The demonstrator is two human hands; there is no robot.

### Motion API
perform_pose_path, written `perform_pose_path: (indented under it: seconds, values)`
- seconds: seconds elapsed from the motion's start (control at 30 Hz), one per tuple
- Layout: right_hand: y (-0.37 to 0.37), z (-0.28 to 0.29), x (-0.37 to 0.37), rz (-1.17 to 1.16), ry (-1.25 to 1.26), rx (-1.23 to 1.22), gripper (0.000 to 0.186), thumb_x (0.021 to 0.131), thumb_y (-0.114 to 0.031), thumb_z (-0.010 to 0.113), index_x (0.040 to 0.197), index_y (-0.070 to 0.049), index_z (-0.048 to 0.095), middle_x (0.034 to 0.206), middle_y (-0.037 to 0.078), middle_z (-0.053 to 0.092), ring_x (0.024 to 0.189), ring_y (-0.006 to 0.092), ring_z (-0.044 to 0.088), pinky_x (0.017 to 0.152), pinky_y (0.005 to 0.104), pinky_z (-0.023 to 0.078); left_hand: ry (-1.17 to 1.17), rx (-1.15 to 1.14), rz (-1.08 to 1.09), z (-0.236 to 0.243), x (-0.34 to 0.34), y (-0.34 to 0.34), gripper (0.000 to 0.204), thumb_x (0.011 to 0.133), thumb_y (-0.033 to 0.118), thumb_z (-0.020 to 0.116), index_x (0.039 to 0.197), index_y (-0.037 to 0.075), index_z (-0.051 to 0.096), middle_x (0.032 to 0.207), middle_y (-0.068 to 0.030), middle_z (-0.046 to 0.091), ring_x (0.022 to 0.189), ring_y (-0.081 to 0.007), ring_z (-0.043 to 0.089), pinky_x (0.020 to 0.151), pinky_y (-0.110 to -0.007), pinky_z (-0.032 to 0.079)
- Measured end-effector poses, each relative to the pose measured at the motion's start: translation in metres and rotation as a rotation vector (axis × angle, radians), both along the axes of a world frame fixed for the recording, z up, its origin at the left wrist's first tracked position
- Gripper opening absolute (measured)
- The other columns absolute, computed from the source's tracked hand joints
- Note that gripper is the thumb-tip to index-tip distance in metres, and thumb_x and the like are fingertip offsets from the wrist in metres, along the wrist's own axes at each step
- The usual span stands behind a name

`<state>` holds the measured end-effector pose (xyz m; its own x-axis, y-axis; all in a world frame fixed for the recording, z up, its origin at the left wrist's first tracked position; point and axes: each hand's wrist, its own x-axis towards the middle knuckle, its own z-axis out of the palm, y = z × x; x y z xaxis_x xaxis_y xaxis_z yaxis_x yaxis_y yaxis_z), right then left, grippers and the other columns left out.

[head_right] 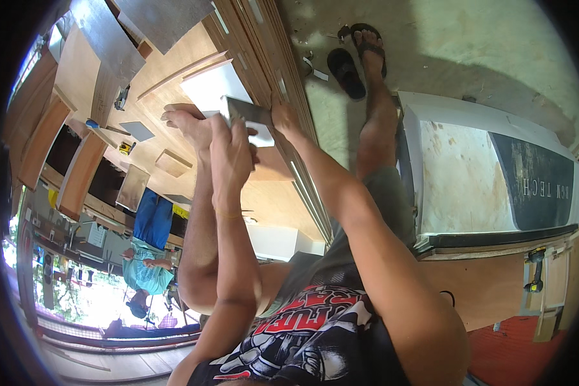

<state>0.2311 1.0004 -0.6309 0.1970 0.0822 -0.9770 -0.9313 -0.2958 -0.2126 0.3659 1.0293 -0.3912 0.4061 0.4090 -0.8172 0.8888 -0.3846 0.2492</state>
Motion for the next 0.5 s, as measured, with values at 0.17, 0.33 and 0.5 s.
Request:
perform_pose_path:
  seconds: [0.17,0.33,0.5]
  values:
    - [-0.008,-0.011,0.002,-0.065,0.103,0.203,0.082,0.104,-0.061,0.027,0.126,0.009,0.063,0.130,0.041,0.054,0.130,0.0496,0.050,0.109,0.0503,0.038,-0.033,0.079,-0.209,-0.027,-0.014,0.016,0.023,0.104,0.019,0.044,0.106,-0.002,0.036,0.082,-0.0259,0.068,0.066,-0.0342,0.067,0.055,-0.044,0.052]
    - [0.001,-0.052,-0.014,-0.149,0.145,0.271,0.074,0.106,-0.055,0.028,0.131,0.006,0.061,0.133,0.035,0.057,0.130,0.0444,0.053,0.106,0.0480,0.041,0.112,-0.023,-0.048,0.003,0.013,0.005,0.023,0.102,0.018,0.045,0.107,-0.003,0.037,0.087,-0.0342,0.064,0.082,-0.0529,0.064,0.070,-0.053,0.050]
    - [0.015,-0.013,-0.009,-0.111,-0.001,0.123,0.063,0.108,-0.045,0.027,0.131,0.004,0.060,0.132,0.032,0.059,0.126,0.0412,0.057,0.103,0.0488,0.042,0.019,0.067,-0.032,0.031,0.068,-0.022,0.023,0.102,0.020,0.045,0.106,-0.002,0.037,0.085,-0.0333,0.064,0.080,-0.0528,0.063,0.070,-0.053,0.049]
